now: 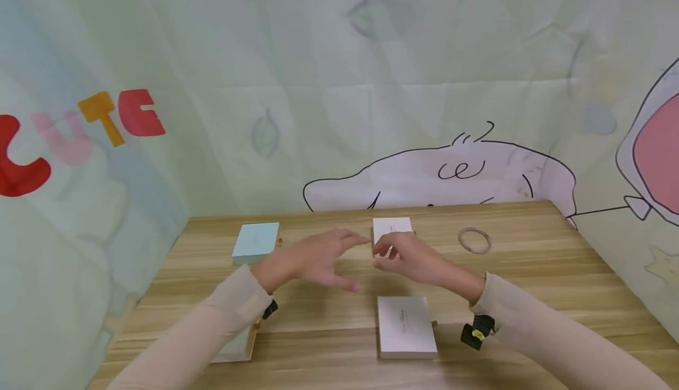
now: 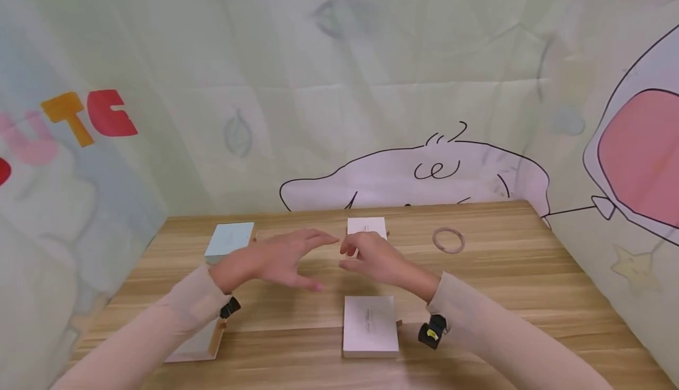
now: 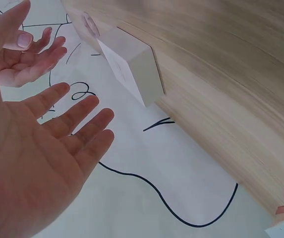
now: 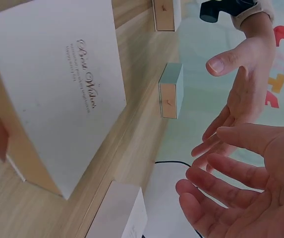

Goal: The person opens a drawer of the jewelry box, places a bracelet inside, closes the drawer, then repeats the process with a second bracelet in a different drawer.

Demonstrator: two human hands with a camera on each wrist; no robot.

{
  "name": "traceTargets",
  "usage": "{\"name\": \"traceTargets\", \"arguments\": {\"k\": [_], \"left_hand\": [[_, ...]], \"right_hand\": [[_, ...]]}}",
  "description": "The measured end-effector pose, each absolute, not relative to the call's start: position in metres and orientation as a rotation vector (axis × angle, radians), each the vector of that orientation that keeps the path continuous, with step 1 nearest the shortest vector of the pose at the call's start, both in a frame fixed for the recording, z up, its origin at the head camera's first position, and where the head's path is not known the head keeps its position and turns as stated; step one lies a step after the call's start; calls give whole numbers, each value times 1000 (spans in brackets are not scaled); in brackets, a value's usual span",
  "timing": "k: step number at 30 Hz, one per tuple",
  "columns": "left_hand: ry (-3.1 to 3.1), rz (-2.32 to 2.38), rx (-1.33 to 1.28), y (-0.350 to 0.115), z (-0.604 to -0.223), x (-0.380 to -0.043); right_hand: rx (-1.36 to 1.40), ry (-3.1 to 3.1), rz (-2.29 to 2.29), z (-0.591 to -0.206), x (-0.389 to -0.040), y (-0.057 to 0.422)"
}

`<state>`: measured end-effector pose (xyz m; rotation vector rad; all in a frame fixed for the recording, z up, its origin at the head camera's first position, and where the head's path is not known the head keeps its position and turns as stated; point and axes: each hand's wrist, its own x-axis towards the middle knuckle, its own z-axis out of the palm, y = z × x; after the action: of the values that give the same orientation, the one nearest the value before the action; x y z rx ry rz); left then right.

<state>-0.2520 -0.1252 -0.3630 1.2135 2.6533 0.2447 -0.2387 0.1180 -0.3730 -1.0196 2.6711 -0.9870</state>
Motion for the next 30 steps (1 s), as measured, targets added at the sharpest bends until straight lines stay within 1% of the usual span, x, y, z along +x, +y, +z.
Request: {"name": "traceTargets", "arguments": {"k": [13,30], "left_hand": [[2642,215,1315,-106,-367,-240],[2568,256,1405,-83,-379,-226]], "right_hand": [[-919,2663,-1001,-377,-221,152],[-878,2606,-1137,-391,-201,191]]}}
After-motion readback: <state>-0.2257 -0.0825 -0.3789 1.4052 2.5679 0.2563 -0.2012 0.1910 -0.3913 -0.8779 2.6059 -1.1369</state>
